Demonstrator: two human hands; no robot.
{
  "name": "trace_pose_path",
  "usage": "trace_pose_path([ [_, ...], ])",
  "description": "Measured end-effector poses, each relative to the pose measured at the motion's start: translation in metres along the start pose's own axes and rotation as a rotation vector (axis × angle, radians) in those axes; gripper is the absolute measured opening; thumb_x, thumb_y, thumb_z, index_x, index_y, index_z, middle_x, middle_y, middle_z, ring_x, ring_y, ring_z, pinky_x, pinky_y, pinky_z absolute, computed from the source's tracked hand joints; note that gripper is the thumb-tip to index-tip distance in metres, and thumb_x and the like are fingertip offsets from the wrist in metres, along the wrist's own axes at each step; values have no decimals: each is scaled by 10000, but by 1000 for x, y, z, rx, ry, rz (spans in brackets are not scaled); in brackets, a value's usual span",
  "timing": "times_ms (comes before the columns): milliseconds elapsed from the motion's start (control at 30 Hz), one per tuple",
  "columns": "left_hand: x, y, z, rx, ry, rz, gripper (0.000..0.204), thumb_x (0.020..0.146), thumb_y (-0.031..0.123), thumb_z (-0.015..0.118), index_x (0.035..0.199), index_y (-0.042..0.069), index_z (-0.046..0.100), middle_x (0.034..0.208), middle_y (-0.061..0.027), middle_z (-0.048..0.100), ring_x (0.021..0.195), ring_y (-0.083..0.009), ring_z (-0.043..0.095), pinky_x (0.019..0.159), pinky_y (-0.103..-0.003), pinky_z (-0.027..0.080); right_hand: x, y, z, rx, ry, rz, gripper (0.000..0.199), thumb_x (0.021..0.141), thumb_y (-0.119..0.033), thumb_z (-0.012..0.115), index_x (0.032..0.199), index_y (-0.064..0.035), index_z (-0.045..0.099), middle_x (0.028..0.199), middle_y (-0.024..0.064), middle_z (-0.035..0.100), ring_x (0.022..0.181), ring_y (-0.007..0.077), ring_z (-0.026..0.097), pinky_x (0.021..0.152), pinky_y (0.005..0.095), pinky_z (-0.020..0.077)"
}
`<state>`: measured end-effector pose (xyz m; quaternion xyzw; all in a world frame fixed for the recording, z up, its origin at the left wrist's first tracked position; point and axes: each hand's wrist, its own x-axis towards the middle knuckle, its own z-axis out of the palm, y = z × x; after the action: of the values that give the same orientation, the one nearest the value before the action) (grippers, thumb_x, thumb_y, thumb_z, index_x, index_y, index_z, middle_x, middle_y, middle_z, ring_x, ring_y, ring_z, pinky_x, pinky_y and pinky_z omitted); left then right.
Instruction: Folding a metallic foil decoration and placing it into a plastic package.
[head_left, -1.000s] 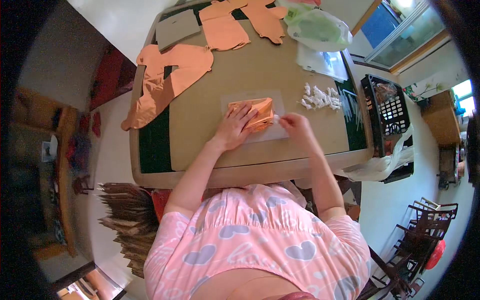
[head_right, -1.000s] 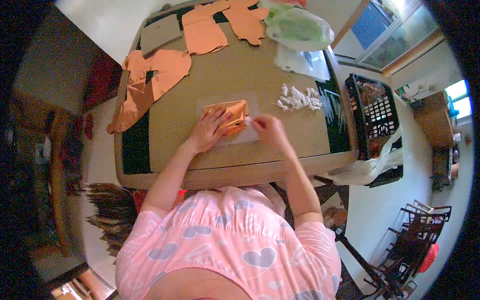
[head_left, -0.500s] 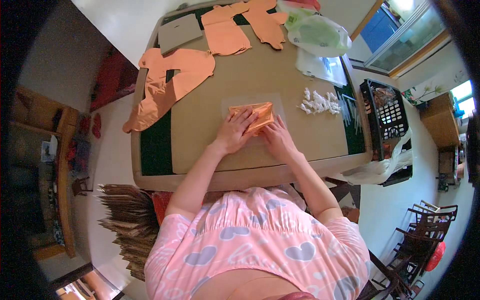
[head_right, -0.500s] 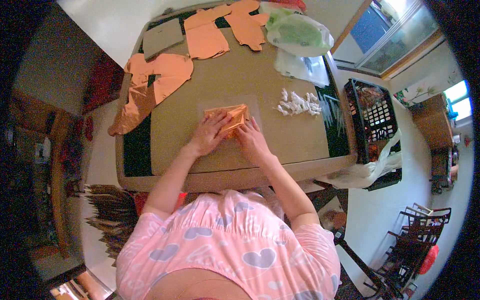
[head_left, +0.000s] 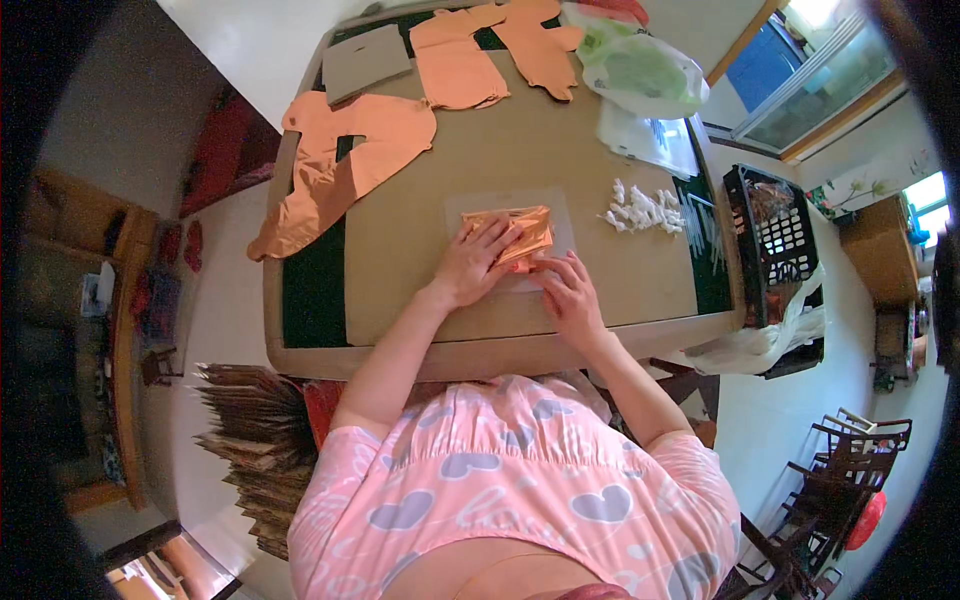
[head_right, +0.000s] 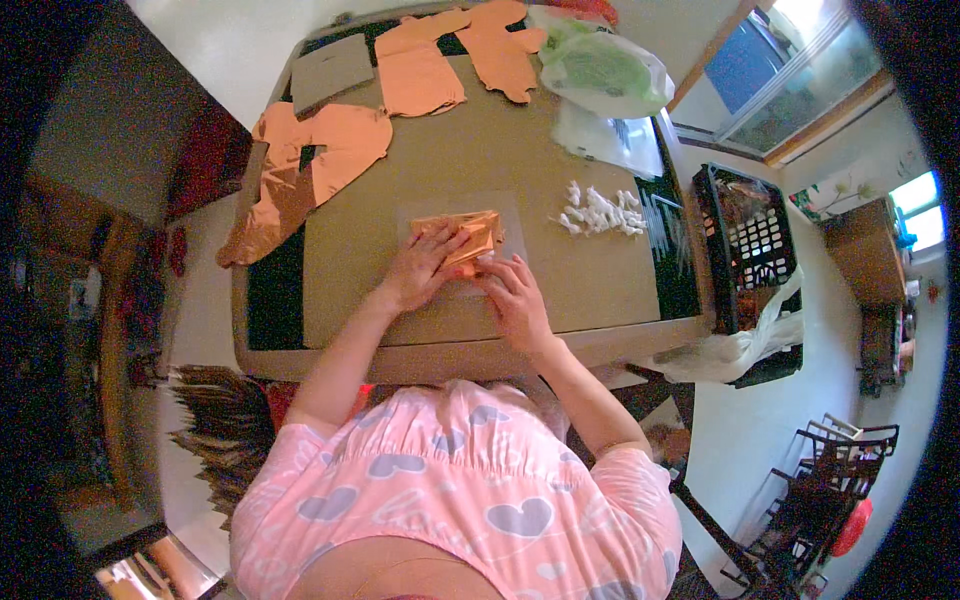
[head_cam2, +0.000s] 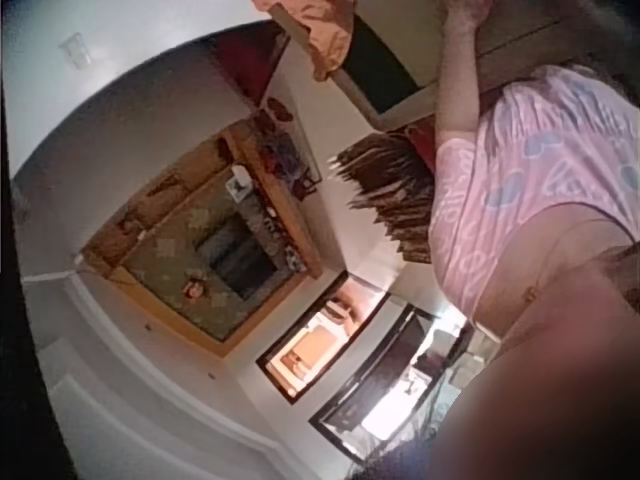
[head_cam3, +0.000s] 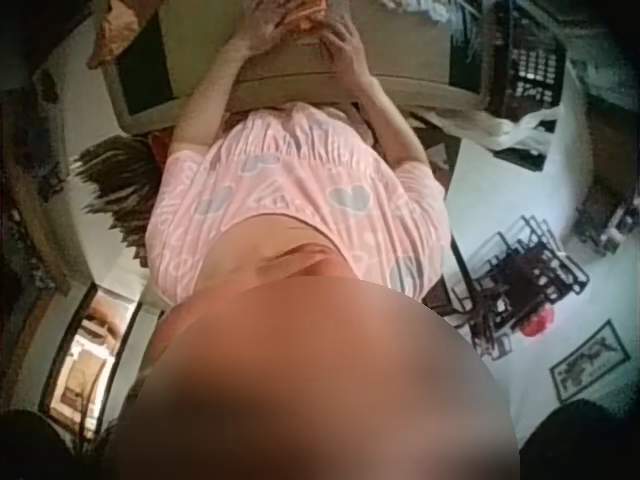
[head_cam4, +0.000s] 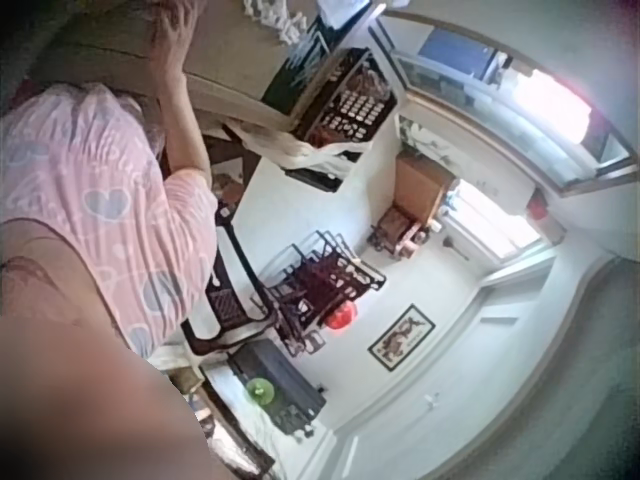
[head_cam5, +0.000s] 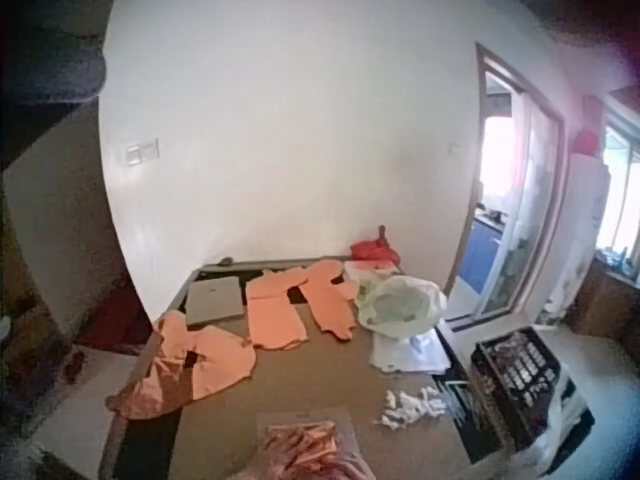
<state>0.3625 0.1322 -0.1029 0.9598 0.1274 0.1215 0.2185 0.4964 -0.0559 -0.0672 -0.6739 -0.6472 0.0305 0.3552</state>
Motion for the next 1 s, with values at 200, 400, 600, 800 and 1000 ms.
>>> trace_pose_path([
  [200,-2,1,1,3,-17,-19,574,945,432,451,1460,201,347,1507,-111,324,1409,-279,266,1149,-510,158,-10,-4,6,-99,23,15,346,737,-26,584,1081,-67,591,1235,146,535,1207,362,464,1101,548,276],
  [400,0,1,1,7,9,5,576,938,430,460,1456,203,354,1499,-116,336,1408,-284,269,1150,-512,150,27,12,10,-7,-181,9,400,703,-11,580,1100,-61,589,1250,154,519,1239,369,425,1125,548,234],
  [600,-1,4,-5,-9,-1,-5,542,969,432,406,1457,200,355,1503,-122,330,1408,-294,269,1147,-509,159,35,18,4,122,-237,-33,296,690,-5,629,978,-63,657,1169,140,576,1200,367,460,1117,507,274],
  [800,0,-1,1,-73,33,-2,532,966,419,421,1448,198,370,1493,-124,347,1401,-282,289,1140,-497,186,22,26,6,111,-169,-130,305,696,-19,646,988,-102,670,1234,123,568,1231,334,466,1110,501,295],
  [1000,-1,-1,-1,-92,12,-14,525,969,414,421,1445,197,376,1489,-123,355,1405,-280,283,1137,-497,197,6,18,-18,40,-242,-109,325,684,-24,635,987,-130,687,1314,103,538,1291,305,440,1118,523,278],
])
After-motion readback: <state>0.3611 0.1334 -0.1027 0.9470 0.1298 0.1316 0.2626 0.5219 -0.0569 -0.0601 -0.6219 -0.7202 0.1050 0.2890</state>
